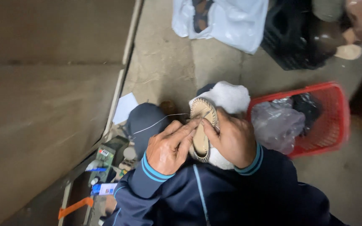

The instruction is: The person is hand-sewing the sole of a shoe to its upper part using a specialized needle and thread.

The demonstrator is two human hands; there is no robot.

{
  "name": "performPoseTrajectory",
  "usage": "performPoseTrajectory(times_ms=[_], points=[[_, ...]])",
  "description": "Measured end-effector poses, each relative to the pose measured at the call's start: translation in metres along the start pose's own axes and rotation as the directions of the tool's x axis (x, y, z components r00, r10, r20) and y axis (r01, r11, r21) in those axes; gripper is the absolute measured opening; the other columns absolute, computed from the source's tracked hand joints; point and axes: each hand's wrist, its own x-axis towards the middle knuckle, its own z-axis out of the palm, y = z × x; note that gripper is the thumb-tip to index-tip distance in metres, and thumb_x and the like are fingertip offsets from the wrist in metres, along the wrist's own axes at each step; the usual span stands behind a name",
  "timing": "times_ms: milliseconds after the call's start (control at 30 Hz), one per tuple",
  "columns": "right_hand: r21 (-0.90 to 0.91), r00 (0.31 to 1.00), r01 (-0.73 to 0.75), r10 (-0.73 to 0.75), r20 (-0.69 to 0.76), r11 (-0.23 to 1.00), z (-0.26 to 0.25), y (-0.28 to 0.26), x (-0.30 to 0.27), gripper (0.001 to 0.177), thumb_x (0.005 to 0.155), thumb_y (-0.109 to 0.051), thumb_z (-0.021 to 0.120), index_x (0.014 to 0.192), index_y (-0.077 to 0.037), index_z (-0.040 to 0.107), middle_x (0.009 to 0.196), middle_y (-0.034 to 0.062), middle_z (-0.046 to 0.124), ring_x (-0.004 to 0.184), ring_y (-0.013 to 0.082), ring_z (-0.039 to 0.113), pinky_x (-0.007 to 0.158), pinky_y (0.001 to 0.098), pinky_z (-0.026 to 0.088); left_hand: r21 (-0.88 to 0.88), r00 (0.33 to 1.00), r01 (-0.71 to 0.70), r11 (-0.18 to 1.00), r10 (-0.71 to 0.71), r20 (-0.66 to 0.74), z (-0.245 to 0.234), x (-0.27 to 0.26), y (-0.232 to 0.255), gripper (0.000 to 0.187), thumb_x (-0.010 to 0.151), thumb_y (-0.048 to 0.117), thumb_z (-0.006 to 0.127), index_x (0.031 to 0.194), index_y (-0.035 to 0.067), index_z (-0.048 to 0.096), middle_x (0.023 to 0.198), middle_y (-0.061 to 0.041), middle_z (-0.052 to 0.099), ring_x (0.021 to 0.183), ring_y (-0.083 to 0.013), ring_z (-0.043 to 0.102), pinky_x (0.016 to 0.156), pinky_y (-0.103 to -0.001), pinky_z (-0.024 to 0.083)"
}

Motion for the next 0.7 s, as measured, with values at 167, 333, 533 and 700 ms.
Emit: performPoseTrajectory(times_ms=[167, 333, 533, 700], points=[[-0.111, 0.992, 0.117, -0.112, 0.051, 0.987, 0.013, -0.047, 0.004, 0.042, 0.098, -0.055, 0.056, 0.084, -0.016, 0.06, 0.059, 0.0062, 0.067, 0.058, 0.0278, 0.073, 0.055, 0.0428, 0.056, -0.045, 0.998, 0.059, 0.997, -0.061, -0.029, -0.023, -0.035, -0.033, 0.03, 0.102, 0.019, 0.056, 0.125, 0.017, 0.075, 0.075, -0.008, 0.069, 0.054, -0.0325, 0.068, 0.05, -0.037, 0.056], [-0.138, 0.979, 0.203, -0.199, 0.038, 0.969, 0.023, -0.05, 0.008, 0.038, 0.098, -0.05, 0.058, 0.083, -0.014, 0.061, 0.061, 0.0047, 0.068, 0.058, 0.0261, 0.072, 0.054, 0.041, 0.056, 0.017, 0.999, 0.028, 0.999, -0.028, -0.027, -0.032, -0.035, -0.046, 0.031, 0.105, 0.021, 0.051, 0.124, 0.017, 0.076, 0.075, -0.006, 0.07, 0.054, -0.0322, 0.067, 0.051, -0.039, 0.056], [-0.187, 0.984, 0.175, -0.166, 0.063, 0.967, 0.028, -0.039, 0.012, 0.04, 0.099, -0.05, 0.055, 0.081, -0.015, 0.059, 0.057, 0.0054, 0.067, 0.052, 0.0278, 0.07, 0.053, 0.0424, 0.056, 0.164, 0.988, -0.154, 0.974, 0.147, 0.053, -0.03, -0.008, -0.054, 0.031, 0.103, 0.023, 0.052, 0.121, 0.023, 0.077, 0.075, -0.004, 0.066, 0.056, -0.0338, 0.067, 0.051, -0.041, 0.056], [-0.222, 0.978, 0.2, -0.18, 0.108, 0.954, 0.026, -0.039, 0.016, 0.041, 0.099, -0.051, 0.05, 0.085, -0.013, 0.059, 0.053, 0.0038, 0.067, 0.049, 0.0282, 0.071, 0.051, 0.044, 0.055, 0.294, 0.983, -0.165, 0.941, 0.133, 0.127, -0.033, 0.005, -0.048, 0.036, 0.102, 0.024, 0.046, 0.124, 0.028, 0.075, 0.073, -0.001, 0.06, 0.051, -0.0318, 0.064, 0.051, -0.043, 0.056]])
